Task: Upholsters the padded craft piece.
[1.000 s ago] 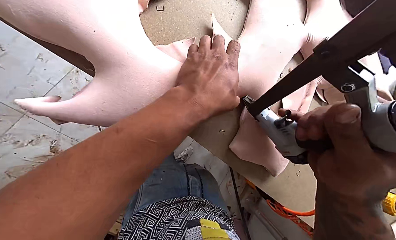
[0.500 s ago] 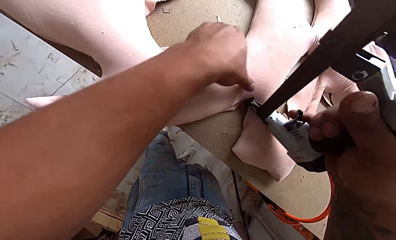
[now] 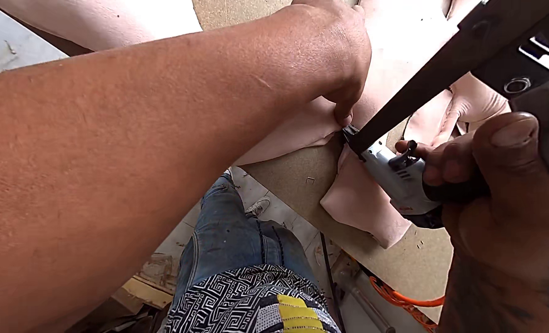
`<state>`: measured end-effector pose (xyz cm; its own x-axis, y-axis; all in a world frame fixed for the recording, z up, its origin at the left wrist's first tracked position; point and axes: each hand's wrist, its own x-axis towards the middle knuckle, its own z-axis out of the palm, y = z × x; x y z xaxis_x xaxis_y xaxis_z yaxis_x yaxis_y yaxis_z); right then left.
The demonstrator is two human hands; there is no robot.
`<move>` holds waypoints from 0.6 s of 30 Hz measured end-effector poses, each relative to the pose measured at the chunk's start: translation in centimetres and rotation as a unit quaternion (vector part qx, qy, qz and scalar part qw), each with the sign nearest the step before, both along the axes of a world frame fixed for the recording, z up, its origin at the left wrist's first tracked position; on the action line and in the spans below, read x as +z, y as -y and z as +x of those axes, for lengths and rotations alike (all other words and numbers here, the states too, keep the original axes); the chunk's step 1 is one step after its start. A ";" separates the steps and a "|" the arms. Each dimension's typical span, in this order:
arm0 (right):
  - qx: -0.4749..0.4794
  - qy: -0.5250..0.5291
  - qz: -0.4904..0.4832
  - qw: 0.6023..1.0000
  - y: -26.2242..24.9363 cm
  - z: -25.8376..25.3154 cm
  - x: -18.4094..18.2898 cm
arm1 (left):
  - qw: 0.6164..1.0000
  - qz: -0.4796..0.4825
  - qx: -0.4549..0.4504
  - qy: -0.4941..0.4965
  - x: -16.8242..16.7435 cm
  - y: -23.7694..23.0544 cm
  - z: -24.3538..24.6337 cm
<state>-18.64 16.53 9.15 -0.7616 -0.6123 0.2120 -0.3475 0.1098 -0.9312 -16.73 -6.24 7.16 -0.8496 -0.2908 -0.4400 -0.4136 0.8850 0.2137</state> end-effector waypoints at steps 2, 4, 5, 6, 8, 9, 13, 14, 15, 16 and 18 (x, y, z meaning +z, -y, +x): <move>-0.004 -0.006 0.002 1.000 0.4 0.0 -0.1 | 1.000 -0.003 -0.001 0.003 0.0 0.1 -0.2; -0.005 -0.012 0.003 1.000 0.7 0.0 -0.1 | 1.000 -0.005 0.000 0.006 -0.1 0.1 -0.3; -0.008 -0.015 0.005 1.000 0.8 0.0 -0.1 | 1.000 -0.006 0.001 0.006 -0.1 0.1 -0.4; -0.014 -0.017 0.006 1.000 0.9 0.1 -0.1 | 1.000 -0.006 0.003 0.007 -0.2 0.2 -0.4; -0.016 -0.024 0.011 1.000 1.3 0.1 -0.3 | 1.000 -0.003 -0.002 0.011 0.0 0.2 -0.4; -0.015 -0.031 0.009 0.999 1.5 0.1 -0.4 | 1.000 0.000 -0.009 0.008 0.1 0.2 -0.3; -0.016 -0.038 0.005 0.999 1.4 0.5 -0.6 | 1.000 0.017 -0.006 0.013 0.9 0.2 0.0; -0.018 -0.032 0.000 0.999 1.2 0.7 -0.7 | 1.000 0.013 -0.011 0.014 0.7 0.2 -0.1; -0.019 -0.029 -0.007 0.999 1.0 0.7 -0.9 | 1.000 0.011 -0.012 0.011 0.6 0.1 -0.2; -0.024 -0.026 -0.011 0.999 0.9 0.7 -1.0 | 1.000 0.007 -0.012 0.007 0.5 0.1 -0.3; -0.031 -0.015 -0.014 0.999 0.8 0.7 -1.0 | 1.000 0.002 -0.005 0.007 0.1 0.0 -0.5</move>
